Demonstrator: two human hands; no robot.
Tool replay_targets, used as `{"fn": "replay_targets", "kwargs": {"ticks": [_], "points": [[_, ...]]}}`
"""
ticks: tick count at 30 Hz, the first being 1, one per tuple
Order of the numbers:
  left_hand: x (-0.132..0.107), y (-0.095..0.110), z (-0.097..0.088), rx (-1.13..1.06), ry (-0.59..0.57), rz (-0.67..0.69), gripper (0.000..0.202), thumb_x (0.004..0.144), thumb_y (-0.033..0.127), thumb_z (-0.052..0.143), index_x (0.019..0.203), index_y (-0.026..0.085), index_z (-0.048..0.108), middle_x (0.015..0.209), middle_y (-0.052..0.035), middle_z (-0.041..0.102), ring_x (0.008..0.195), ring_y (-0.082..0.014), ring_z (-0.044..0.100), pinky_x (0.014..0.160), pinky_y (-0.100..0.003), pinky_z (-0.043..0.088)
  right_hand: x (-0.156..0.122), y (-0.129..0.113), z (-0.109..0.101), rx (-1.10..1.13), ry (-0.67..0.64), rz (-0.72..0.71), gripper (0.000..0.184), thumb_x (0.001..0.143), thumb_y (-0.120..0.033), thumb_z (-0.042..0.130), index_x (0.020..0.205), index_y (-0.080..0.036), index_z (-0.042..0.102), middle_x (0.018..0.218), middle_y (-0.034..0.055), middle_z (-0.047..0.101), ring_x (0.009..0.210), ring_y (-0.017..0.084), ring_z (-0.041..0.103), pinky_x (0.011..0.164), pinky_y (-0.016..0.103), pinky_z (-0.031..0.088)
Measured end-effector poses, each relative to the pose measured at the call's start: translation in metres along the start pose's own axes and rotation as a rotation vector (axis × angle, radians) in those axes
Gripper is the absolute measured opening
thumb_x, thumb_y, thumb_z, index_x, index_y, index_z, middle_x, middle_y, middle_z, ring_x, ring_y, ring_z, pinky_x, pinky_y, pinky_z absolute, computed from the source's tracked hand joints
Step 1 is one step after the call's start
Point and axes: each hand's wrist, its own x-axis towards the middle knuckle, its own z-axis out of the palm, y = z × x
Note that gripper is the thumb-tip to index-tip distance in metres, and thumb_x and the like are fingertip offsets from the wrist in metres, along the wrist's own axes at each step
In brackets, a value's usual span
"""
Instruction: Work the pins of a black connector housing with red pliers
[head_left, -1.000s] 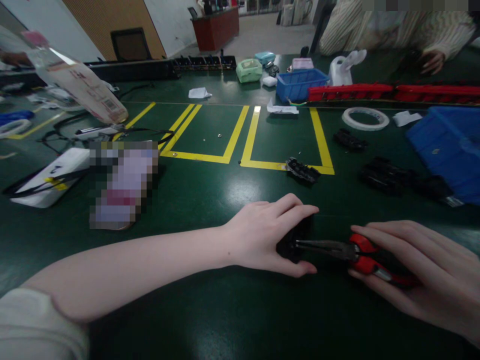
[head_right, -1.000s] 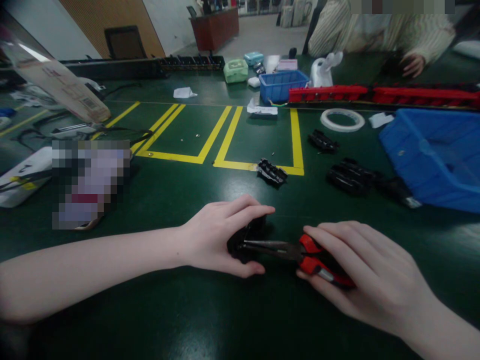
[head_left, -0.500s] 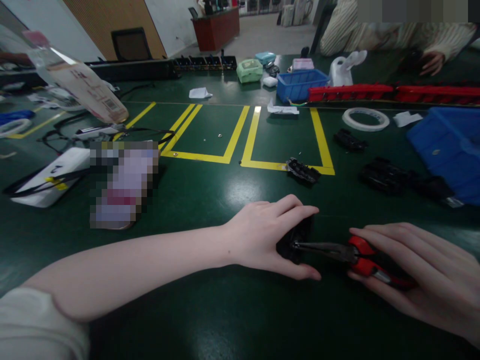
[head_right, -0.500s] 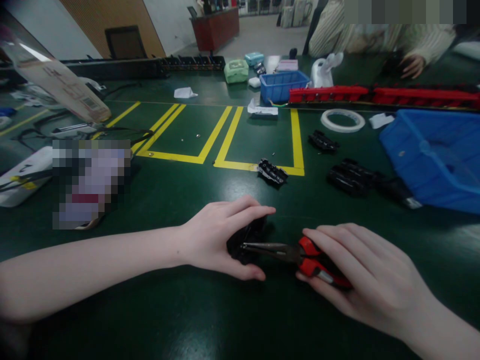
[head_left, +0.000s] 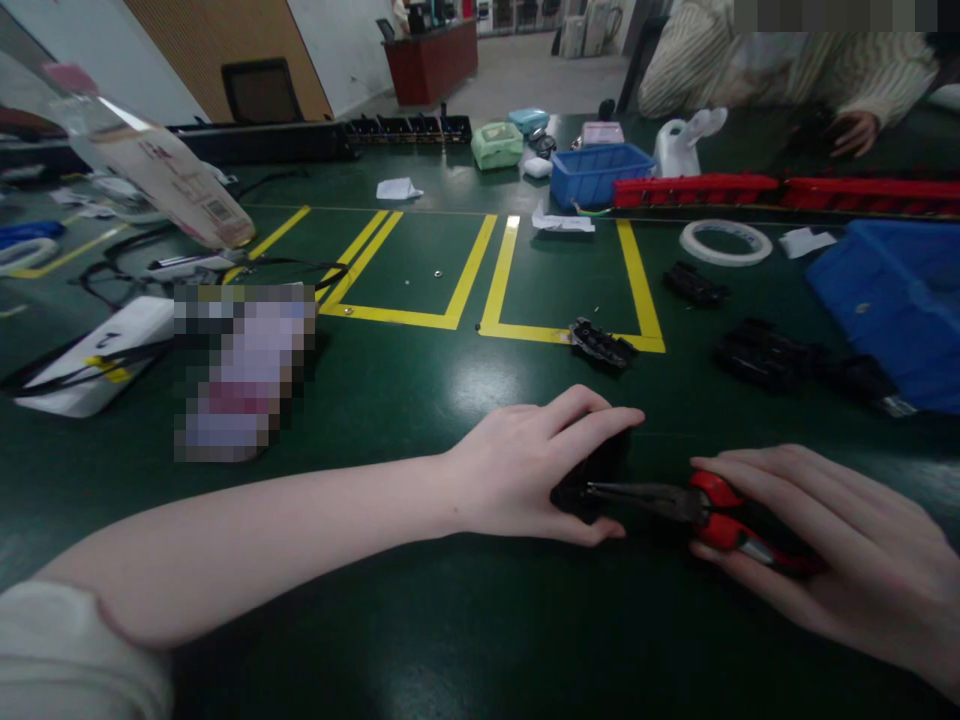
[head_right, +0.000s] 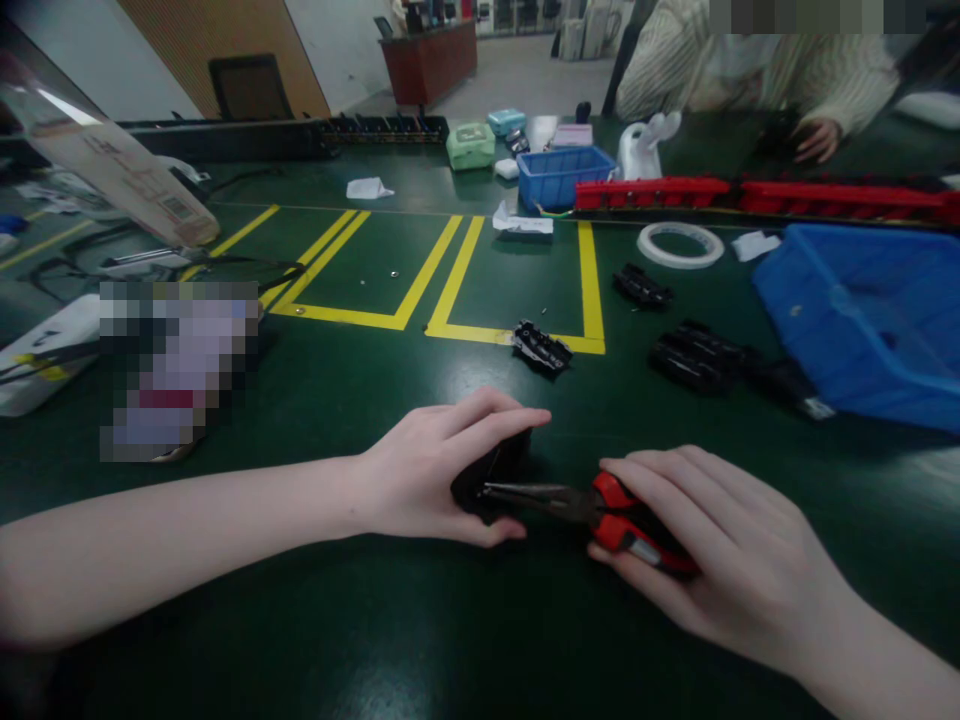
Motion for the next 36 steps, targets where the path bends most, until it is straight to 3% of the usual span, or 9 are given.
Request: {"fn": "replay_targets", "kwargs": {"ticks": [7,11,15,19,24,31,36], "points": [[0.0041,-0.0014,-0.0027,-0.033,-0.071,0.015,0.074,0.067,0.059,0.067,0.122,0.013,0.049,0.102,-0.0043,0.059,0.078,-0.0169,0.059,0.067,-0.028,0.049,-0.0039,-0.0017,-0.0014,-0.05,-0.009,-0.058,0.04,0.08,-0.027,0.06,0.115,-0.009,0.053,0.095,0.0145,0.063,0.083,0.024,0.061,0.068,0.037,0.052],[0.0027,-0.0011,-0.0023,-0.024,-0.116,0.055,0.068,0.074,0.049,0.063,0.129,0.015,0.041,0.113,-0.0067,0.055,0.082,-0.0166,0.059,0.069,-0.028,0.05,-0.0055,-0.0003,0.0011,-0.04,-0.014,-0.041,0.042,0.079,-0.027,0.06,0.117,-0.011,0.052,0.097,0.0134,0.064,0.085,0.024,0.062,0.07,0.037,0.052],[0.0002,0.0015,-0.0017,-0.028,-0.089,0.059,0.065,0.08,0.034,0.056,0.137,0.017,0.028,0.126,-0.0094,0.046,0.096,-0.0184,0.058,0.074,-0.028,0.052,-0.0056,0.0001,0.0013,-0.014,-0.007,-0.008,0.046,0.079,-0.03,0.06,0.121,-0.014,0.051,0.097,0.012,0.064,0.085,0.024,0.062,0.07,0.038,0.053],[-0.0003,0.0029,-0.0025,-0.065,-0.081,0.065,0.064,0.081,0.03,0.055,0.137,0.016,0.027,0.131,-0.0105,0.043,0.098,-0.019,0.058,0.076,-0.029,0.052,-0.0054,0.0004,-0.001,-0.015,-0.006,-0.013,0.049,0.077,-0.028,0.063,0.12,-0.011,0.051,0.098,0.0141,0.064,0.086,0.026,0.063,0.069,0.039,0.054],[0.0001,0.0016,-0.0025,-0.213,-0.095,0.049,0.063,0.082,0.021,0.052,0.14,0.022,0.027,0.143,-0.0089,0.032,0.113,-0.0196,0.052,0.083,-0.027,0.052,-0.0052,0.0018,-0.0012,-0.03,0.001,0.004,0.047,0.077,-0.028,0.063,0.12,-0.013,0.051,0.098,0.013,0.064,0.083,0.025,0.062,0.066,0.038,0.054],[-0.0001,-0.0019,-0.0007,-0.446,-0.03,-0.024,0.081,0.079,0.013,0.055,0.146,0.022,0.011,0.147,-0.0091,0.033,0.128,-0.0217,0.043,0.102,-0.036,0.044,0.0006,-0.0027,-0.003,-0.032,0.01,0.06,0.041,0.079,-0.02,0.061,0.118,-0.012,0.051,0.098,0.0135,0.062,0.081,0.023,0.061,0.064,0.037,0.051],[0.001,-0.0016,-0.0021,-0.529,-0.013,-0.047,0.072,0.081,0.014,0.059,0.143,0.018,0.021,0.141,-0.0115,0.042,0.126,-0.0202,0.046,0.105,-0.036,0.041,0.0011,-0.0028,-0.0026,-0.012,0.03,0.081,0.04,0.079,-0.022,0.061,0.118,-0.014,0.051,0.097,0.0116,0.061,0.08,0.023,0.06,0.062,0.036,0.049]]}}
